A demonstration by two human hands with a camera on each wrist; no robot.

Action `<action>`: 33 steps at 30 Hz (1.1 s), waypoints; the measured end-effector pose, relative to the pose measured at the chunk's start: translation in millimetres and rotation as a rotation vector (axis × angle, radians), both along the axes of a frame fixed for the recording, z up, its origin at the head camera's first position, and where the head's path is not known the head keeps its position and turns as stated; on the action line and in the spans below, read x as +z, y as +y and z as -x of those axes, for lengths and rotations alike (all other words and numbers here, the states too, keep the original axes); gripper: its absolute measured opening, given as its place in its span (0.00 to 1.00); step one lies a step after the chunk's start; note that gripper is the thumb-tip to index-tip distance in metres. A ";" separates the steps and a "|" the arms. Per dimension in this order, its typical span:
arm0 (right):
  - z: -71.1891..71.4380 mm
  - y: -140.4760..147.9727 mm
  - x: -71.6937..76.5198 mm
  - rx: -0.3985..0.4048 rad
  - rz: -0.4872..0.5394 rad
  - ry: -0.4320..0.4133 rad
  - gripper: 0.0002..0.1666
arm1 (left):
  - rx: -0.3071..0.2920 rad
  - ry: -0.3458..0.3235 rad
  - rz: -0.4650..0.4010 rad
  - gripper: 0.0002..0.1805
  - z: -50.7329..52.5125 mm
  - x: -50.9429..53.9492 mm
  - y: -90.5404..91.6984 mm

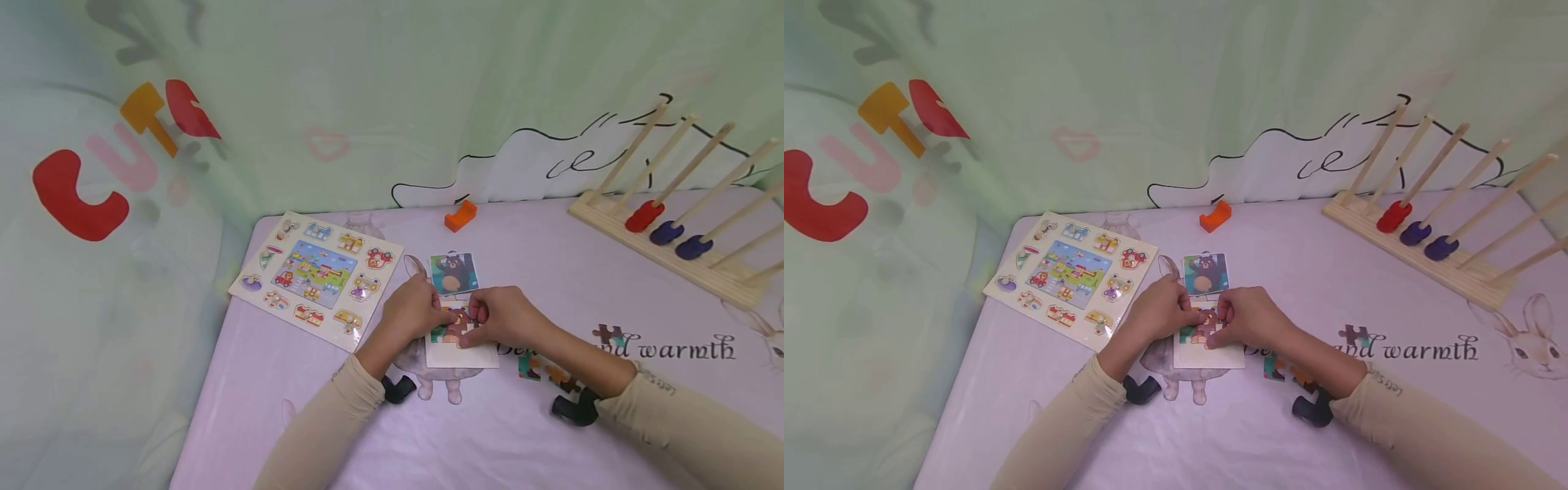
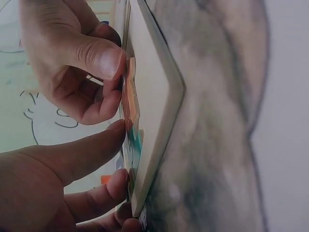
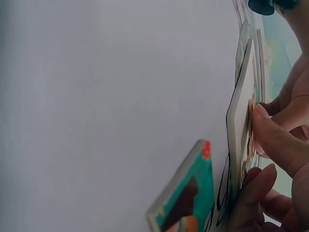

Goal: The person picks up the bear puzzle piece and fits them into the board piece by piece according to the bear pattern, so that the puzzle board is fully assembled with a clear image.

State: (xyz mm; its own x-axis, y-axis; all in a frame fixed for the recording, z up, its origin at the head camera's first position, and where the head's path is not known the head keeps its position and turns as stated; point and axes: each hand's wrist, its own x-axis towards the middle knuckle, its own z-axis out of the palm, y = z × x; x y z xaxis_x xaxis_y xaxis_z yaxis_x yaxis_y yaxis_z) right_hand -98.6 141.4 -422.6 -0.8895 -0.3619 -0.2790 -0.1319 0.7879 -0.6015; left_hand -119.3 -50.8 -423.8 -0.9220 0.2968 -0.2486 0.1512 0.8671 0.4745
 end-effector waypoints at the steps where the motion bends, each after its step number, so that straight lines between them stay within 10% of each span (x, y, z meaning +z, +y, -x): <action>1: -0.1 -0.5 0.1 0.000 -0.001 0.001 0.26 | 0.002 0.003 0.007 0.24 0.1 0.0 0.4; 33: 2.0 -3.1 0.8 0.001 -0.025 0.015 0.24 | -0.044 -0.024 -0.014 0.21 0.6 2.7 -4.5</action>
